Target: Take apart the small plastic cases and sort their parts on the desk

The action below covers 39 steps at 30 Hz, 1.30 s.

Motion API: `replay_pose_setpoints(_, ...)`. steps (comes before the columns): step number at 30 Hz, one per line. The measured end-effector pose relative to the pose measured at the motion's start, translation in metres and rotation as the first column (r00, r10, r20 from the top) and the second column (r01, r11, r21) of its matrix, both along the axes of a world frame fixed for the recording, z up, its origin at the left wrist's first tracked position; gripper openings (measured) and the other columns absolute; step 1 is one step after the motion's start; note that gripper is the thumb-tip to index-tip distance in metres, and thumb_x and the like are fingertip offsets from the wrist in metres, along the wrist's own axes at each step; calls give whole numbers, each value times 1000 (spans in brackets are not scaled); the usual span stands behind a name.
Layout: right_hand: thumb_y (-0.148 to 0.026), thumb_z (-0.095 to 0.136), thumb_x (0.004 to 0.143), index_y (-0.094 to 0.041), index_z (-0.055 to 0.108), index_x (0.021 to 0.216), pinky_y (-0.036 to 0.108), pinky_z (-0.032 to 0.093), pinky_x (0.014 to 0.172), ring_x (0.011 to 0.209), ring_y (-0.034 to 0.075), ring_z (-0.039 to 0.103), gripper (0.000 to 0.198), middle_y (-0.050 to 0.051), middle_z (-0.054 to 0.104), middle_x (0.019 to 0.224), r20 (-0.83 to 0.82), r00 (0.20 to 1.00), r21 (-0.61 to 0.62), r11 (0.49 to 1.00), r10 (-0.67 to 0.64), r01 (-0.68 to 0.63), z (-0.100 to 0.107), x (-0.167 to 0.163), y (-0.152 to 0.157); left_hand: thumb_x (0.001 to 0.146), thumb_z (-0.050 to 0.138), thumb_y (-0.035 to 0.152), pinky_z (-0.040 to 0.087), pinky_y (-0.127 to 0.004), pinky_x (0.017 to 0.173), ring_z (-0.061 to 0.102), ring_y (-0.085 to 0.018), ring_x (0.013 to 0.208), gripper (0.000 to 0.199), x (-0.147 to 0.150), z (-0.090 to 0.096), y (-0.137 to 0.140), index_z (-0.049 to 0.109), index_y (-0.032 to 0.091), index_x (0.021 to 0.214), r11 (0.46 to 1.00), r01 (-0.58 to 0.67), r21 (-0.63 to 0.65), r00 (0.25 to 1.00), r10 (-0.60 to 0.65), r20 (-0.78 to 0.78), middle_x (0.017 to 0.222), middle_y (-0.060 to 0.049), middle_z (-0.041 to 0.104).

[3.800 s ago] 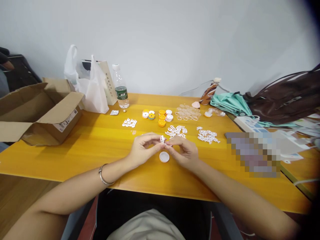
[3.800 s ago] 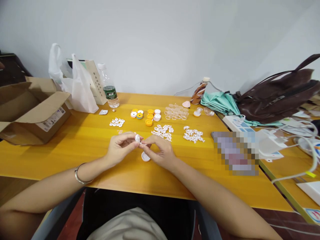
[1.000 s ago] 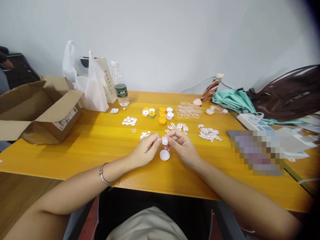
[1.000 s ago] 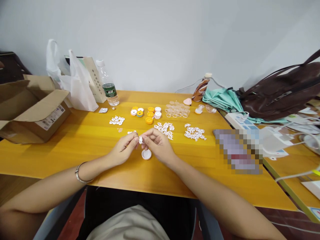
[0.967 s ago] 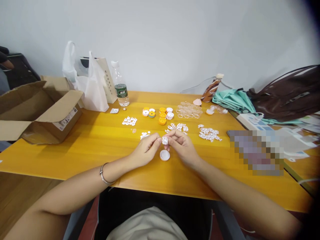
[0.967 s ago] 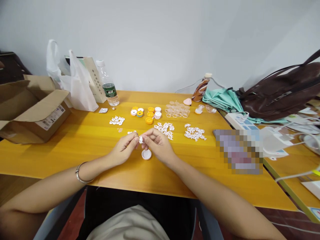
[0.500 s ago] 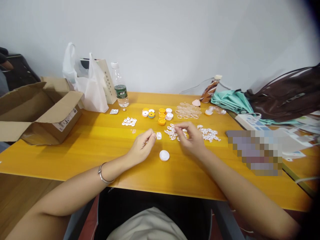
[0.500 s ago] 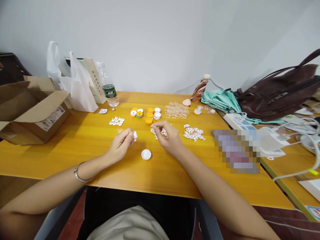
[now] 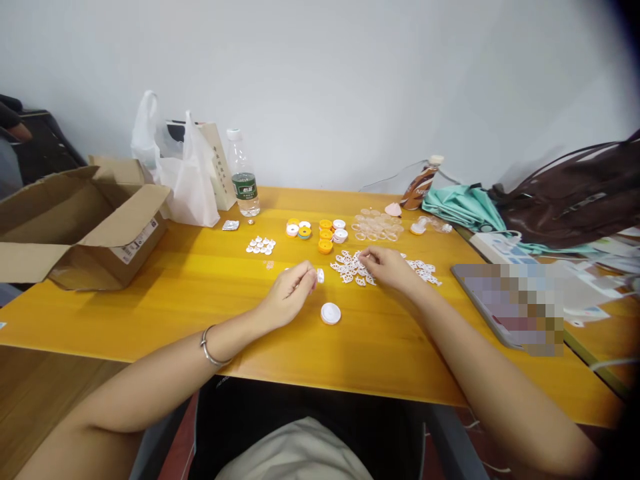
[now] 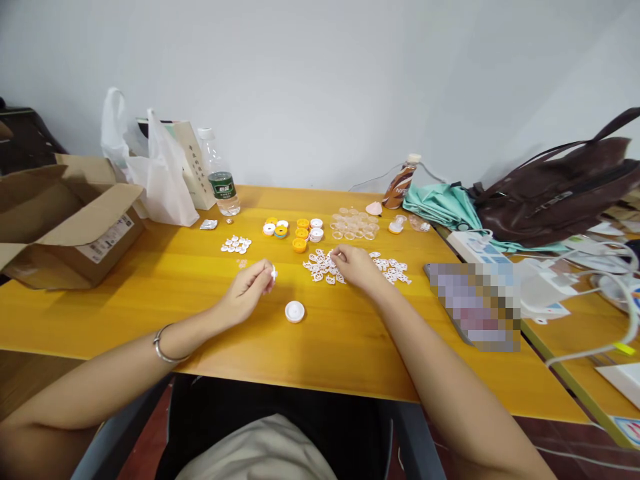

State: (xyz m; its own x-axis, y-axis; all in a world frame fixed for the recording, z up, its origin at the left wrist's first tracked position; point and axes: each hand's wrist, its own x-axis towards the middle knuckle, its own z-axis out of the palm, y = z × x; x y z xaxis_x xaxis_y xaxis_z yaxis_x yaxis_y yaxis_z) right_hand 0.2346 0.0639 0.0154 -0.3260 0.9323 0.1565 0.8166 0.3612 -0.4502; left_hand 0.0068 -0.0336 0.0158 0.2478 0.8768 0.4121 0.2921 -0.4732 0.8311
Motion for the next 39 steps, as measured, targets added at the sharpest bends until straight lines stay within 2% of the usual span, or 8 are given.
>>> replay_pose_setpoints(5, -39, 48, 81, -16, 63, 76, 23, 31, 49, 50, 12, 45, 28, -1, 53, 53, -85, 996, 43, 999, -9, 13, 4, -2, -4, 91, 32, 30, 32, -22, 59, 40, -9, 59, 29, 1, 2, -1, 39, 17, 67, 999, 5, -43, 1000, -6, -20, 62, 3, 41)
replay_pose_setpoints(8, -40, 50, 82, -16, 62, 90, 23, 35, 51, 53, 11, 46, 28, 0, 55, 60, -247, 955, 92, 985, 165, -146, 10, -14, -20, 90, 32, 30, 33, -22, 59, 41, -9, 58, 31, 2, 3, -1, 41, 16, 64, 990, 73, -123, 997, -75, -7, 60, 3, 42)
replay_pose_setpoints(12, -30, 51, 84, -20, 59, 104, 27, 44, 68, 74, 13, 55, 23, 3, 62, 85, -411, 740, 192, 845, 532, -500, 14, -35, -51, 89, 33, 33, 34, -22, 57, 42, -9, 54, 36, 5, -1, 3, 41, 16, 59, 949, 189, -252, 982, -182, 51, 54, 3, 43)
replay_pose_setpoints(15, -24, 51, 85, -22, 61, 95, 29, 44, 74, 79, 14, 56, 14, 3, 61, 85, -440, 657, 266, 787, 613, -556, 13, -42, -62, 89, 33, 35, 34, -22, 56, 41, -9, 52, 37, 7, -4, 5, 42, 16, 58, 927, 234, -294, 972, -218, 84, 52, 3, 43)
replay_pose_setpoints(22, -22, 56, 82, -20, 61, 80, 30, 43, 72, 77, 13, 54, 5, 2, 56, 79, -495, 647, 280, 812, 579, -513, 10, -40, -54, 88, 36, 38, 34, -21, 52, 43, -8, 50, 36, 8, -9, 6, 52, 13, 66, 893, 247, -377, 969, -219, 116, 52, 3, 46)
replay_pose_setpoints(34, -34, 58, 79, -19, 55, 77, 28, 44, 68, 69, 13, 53, 15, 0, 55, 72, -722, 592, 61, 885, 358, -461, 2, -40, -47, 86, 40, 29, 35, -19, 52, 45, -7, 50, 33, 2, -4, 7, 55, 13, 61, 935, 206, -289, 976, -216, -2, 52, 3, 48)
replay_pose_setpoints(37, -33, 56, 79, -19, 55, 79, 27, 44, 66, 67, 13, 53, 14, 0, 56, 72, -685, 654, 51, 916, 321, -397, 5, -37, -38, 85, 40, 29, 35, -19, 52, 45, -7, 50, 33, 2, -3, 7, 55, 13, 61, 940, 195, -280, 978, -209, -19, 51, 3, 48)
replay_pose_setpoints(39, -30, 53, 80, -18, 56, 81, 28, 44, 66, 69, 14, 54, 13, 2, 59, 75, -583, 755, 67, 944, 299, -322, 8, -31, -30, 86, 40, 30, 35, -19, 53, 45, -7, 51, 33, 3, -2, 6, 56, 13, 62, 942, 193, -274, 977, -210, -35, 51, 3, 48)
